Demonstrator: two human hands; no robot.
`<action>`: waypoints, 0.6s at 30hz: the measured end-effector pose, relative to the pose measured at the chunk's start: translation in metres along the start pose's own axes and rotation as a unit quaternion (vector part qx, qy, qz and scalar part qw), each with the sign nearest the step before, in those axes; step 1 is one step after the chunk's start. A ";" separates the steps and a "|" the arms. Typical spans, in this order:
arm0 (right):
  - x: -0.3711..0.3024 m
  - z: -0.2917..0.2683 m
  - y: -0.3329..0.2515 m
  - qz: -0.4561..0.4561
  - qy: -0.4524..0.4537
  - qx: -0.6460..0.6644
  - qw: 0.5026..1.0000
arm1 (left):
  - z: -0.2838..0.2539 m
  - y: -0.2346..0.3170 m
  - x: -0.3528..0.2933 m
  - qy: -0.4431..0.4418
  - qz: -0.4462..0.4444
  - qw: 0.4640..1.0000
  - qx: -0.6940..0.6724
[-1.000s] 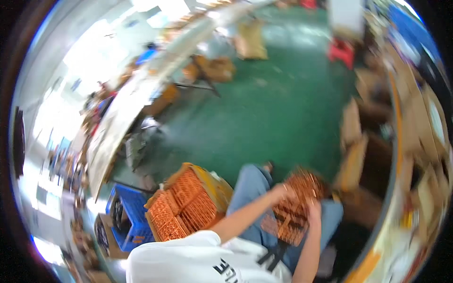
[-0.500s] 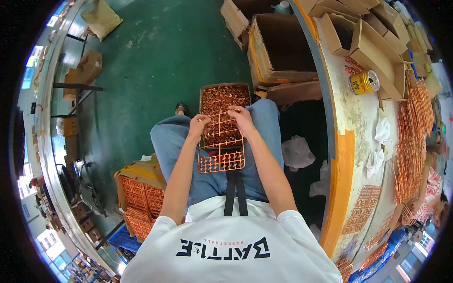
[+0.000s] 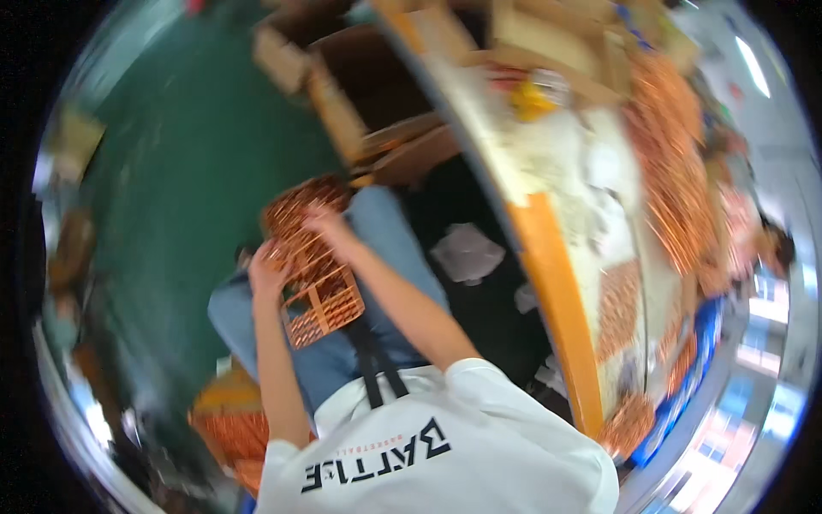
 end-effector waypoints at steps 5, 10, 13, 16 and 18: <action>-0.014 -0.006 0.004 0.065 -0.040 0.236 0.969 | 0.012 0.005 0.013 0.053 0.000 0.999 -0.001; -0.076 -0.038 -0.070 -0.071 -0.011 0.258 0.964 | 0.022 -0.005 0.066 -0.082 0.003 0.973 0.215; -0.125 -0.027 -0.123 -0.138 -0.034 0.319 0.937 | 0.015 -0.009 0.079 -0.149 0.017 0.923 0.354; -0.212 -0.053 -0.190 -0.217 0.010 0.244 0.945 | 0.025 -0.019 0.074 -0.130 0.089 0.865 0.476; -0.270 -0.083 -0.223 -0.230 0.065 0.209 0.949 | 0.030 -0.003 0.059 -0.107 0.191 0.791 0.571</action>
Point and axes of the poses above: each hand's wrist, its own x-axis towards the middle knuckle, its own z-axis out of the palm, y = z × x, the point moved 9 cm from there along x, towards the middle knuckle, and after that the axes turned 12 degrees about -x, right-handed, at the moved point
